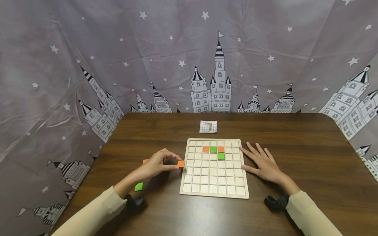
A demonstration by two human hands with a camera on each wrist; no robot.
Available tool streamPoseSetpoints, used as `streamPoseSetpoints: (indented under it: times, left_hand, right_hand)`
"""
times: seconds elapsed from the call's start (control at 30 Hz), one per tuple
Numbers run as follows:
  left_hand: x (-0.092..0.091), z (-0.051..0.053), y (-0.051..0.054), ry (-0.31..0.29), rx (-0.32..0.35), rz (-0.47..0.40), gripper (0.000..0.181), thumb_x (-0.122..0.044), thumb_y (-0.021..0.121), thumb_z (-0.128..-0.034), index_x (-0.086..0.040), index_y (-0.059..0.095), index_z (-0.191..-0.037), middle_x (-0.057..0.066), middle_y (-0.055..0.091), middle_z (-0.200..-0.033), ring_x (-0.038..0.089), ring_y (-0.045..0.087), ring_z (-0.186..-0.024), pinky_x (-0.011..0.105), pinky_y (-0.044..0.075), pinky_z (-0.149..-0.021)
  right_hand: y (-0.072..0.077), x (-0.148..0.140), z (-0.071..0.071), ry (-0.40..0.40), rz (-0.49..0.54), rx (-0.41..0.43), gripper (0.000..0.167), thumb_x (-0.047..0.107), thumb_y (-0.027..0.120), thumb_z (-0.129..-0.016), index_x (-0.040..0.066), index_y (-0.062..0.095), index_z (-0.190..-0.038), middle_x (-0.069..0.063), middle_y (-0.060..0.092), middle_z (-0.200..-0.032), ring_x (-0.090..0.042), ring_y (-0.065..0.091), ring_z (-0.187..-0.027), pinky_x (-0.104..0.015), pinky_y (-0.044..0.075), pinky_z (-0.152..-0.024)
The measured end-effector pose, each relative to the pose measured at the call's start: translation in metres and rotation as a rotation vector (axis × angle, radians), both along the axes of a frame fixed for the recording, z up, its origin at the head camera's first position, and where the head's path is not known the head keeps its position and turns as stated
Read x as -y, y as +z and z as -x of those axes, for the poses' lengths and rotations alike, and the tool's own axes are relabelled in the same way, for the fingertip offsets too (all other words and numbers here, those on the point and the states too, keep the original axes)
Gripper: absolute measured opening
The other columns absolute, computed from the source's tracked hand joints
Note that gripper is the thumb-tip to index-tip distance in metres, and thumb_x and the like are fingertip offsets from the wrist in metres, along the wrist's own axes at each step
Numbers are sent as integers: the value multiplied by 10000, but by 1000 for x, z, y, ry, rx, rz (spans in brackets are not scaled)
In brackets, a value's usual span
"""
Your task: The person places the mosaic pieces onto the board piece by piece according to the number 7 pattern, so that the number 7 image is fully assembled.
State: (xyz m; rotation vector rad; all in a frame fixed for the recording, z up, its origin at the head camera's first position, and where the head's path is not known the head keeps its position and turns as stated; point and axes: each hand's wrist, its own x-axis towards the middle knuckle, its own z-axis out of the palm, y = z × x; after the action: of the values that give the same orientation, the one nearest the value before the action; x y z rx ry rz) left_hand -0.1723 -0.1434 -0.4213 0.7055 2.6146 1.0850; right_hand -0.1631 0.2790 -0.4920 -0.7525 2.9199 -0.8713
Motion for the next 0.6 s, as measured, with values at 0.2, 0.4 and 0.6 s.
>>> streamPoseSetpoints:
  times: [0.2, 0.4, 0.6]
  left_hand:
    - [-18, 7, -3, -31, -41, 7, 253, -180, 817, -844, -102, 759, -1077, 146, 549, -891, 227, 400, -835, 321, 311, -726]
    - [-39, 13, -3, -53, -36, 18, 239, -203, 809, -855, -131, 768, -1079, 182, 540, -883, 265, 434, -866, 309, 312, -732]
    - [-59, 17, -4, -97, -42, -6, 227, -187, 804, -860, -120, 770, -1074, 116, 637, -1021, 300, 497, -985, 348, 380, -833]
  right_hand:
    - [-1, -1, 0, -5, 0, -3, 723, 375, 664, -957, 243, 316, -1578, -219, 215, -1611, -507, 87, -1455, -681, 18, -1100]
    - [1, 0, 0, -11, -14, 29, 718, 393, 639, -971, 238, 299, -1584, -215, 189, -1619, -502, 69, -1459, -673, 11, -1105]
    - [2, 1, 0, -13, -19, 28, 718, 394, 640, -971, 235, 300, -1583, -217, 191, -1618, -503, 68, -1459, -676, 13, -1103]
